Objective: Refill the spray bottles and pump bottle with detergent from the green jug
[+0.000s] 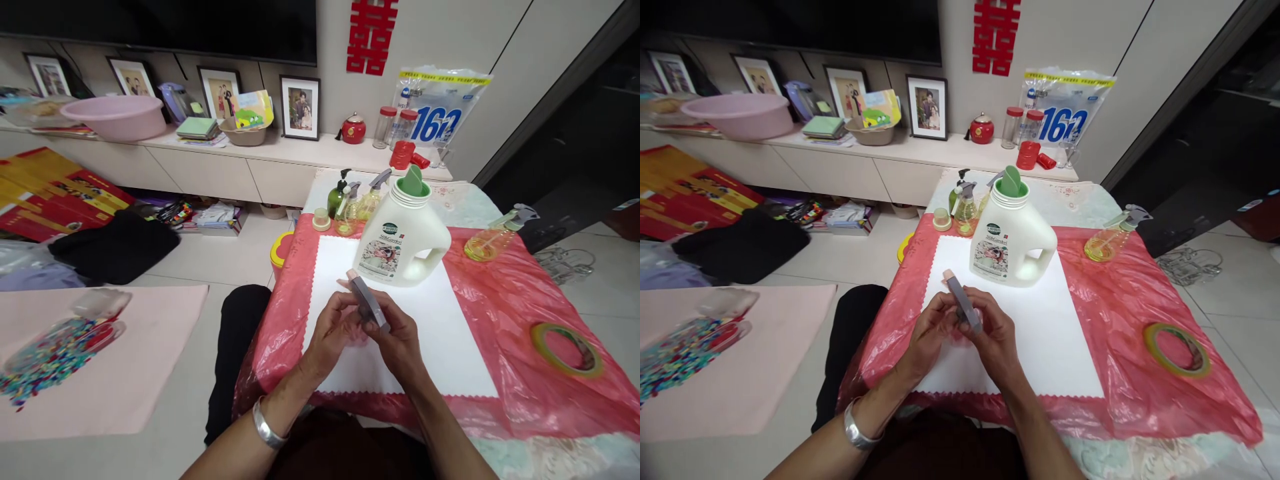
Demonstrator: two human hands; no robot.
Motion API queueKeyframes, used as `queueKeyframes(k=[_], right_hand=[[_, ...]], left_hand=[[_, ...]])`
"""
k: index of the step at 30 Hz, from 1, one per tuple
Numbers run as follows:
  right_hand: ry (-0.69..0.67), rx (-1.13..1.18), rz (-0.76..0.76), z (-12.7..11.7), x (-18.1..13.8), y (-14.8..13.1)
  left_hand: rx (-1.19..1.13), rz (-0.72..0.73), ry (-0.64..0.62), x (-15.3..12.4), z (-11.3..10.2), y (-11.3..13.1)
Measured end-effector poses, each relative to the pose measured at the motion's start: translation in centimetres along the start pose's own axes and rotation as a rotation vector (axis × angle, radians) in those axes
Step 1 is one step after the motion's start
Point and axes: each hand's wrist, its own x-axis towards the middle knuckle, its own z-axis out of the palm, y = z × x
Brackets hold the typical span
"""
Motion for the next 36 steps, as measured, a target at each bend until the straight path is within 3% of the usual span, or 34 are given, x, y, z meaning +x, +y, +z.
queueKeyframes(k=[5,12,19,21,24,26,30,33,36], right_hand=[[0.176,0.007,-0.011,1.0,-0.4,0.4],[-0.118,-0.140,0.025,-0.8,-0.3,-0.7],[0.195,-0.043,0.023,0.9,-0.4,0.5],[0.142,-0.083,0.032,0.9,-0.4,0.2],[-0.066,-0.128,0.082,0.1,-0.4,-0.5],[-0.102,-0.127,0.101,-0.2,-0.5,-0.5],[0.140,-0.122,0.029,1.1,-1.1,1.0],[0.326,-0.138,0.056,2.3,-1.4,1.8],[0.233,-0.189,0.066,2.2,-1.4,1.3]], left_hand=[[-0.030,-0.089,0.010,-0.2,0.3,0.4],[0.003,-0.048,-0.029,0.1,0.4,0.2],[-0.005,-0.045,0.044,0.0,0.8,0.2],[0.016,-0.028,0.042,0.0,0.8,0.3],[-0.005,-0.023,0.024,0.0,1.0,0.2],[-0.022,-0.013,0.001,0.0,0.9,0.1],[0.011,0.033,0.025,0.2,0.7,-0.1],[0.009,0.018,0.066,0.3,0.6,0.1],[0.013,0.005,0.084,0.3,0.9,0.6]])
